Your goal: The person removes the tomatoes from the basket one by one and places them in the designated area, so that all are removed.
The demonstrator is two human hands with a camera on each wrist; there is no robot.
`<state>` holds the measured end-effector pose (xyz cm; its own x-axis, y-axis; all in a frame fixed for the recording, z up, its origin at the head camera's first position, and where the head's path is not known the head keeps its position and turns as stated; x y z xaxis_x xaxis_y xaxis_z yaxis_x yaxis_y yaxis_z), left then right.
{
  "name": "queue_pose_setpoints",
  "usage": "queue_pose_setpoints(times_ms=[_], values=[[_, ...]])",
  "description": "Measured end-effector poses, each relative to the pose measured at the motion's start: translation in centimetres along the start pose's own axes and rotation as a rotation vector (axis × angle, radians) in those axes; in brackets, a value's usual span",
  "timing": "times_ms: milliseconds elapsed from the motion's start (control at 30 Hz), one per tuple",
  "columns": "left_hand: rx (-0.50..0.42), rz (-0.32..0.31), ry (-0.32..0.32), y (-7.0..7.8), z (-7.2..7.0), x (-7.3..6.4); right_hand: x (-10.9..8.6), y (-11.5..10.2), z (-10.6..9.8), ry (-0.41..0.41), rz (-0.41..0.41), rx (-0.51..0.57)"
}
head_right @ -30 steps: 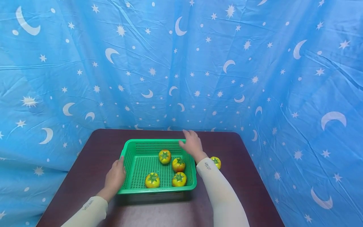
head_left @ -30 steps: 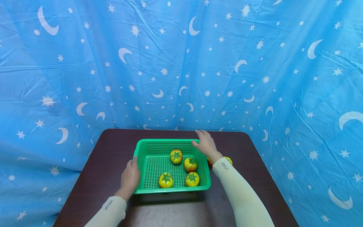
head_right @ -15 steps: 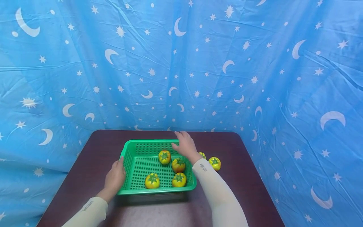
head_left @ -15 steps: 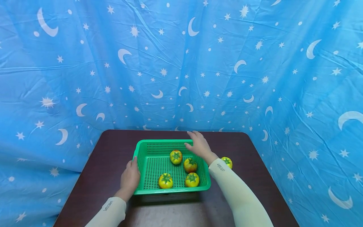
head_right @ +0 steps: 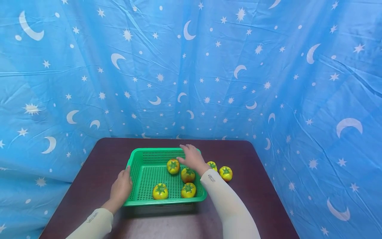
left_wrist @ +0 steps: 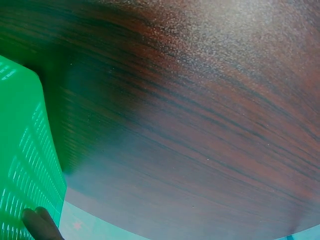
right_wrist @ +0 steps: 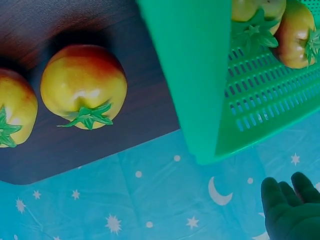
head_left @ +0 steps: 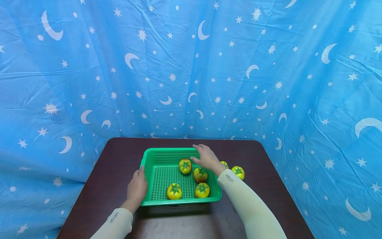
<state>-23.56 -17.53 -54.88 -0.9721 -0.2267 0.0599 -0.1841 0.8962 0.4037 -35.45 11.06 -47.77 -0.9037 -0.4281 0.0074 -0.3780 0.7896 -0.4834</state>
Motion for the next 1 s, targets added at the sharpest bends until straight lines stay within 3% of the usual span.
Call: queue_pose_setpoints(times_ms=[200,633,1000], values=[[0.011,0.001,0.007,0.0,0.0,0.0,-0.1,0.2,0.6,-0.07,-0.019,-0.012],[0.026,0.014,0.041,0.1,0.0,0.0,0.0,-0.5,1.2,-0.117,-0.031,0.002],[0.024,0.015,0.041,0.2,-0.1,0.0,0.3,-0.2,1.8,-0.176,0.01,0.011]])
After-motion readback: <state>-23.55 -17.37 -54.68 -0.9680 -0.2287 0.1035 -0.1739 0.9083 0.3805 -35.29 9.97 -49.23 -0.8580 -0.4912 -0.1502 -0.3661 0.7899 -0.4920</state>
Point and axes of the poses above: each hand's wrist, its own x-axis towards the middle knuckle, its own z-axis out of the palm, y = z × x, the point moved 3 cm from there along x, towards the middle knuckle, and after that the axes turned 9 degrees about x, right-handed, at the moved point
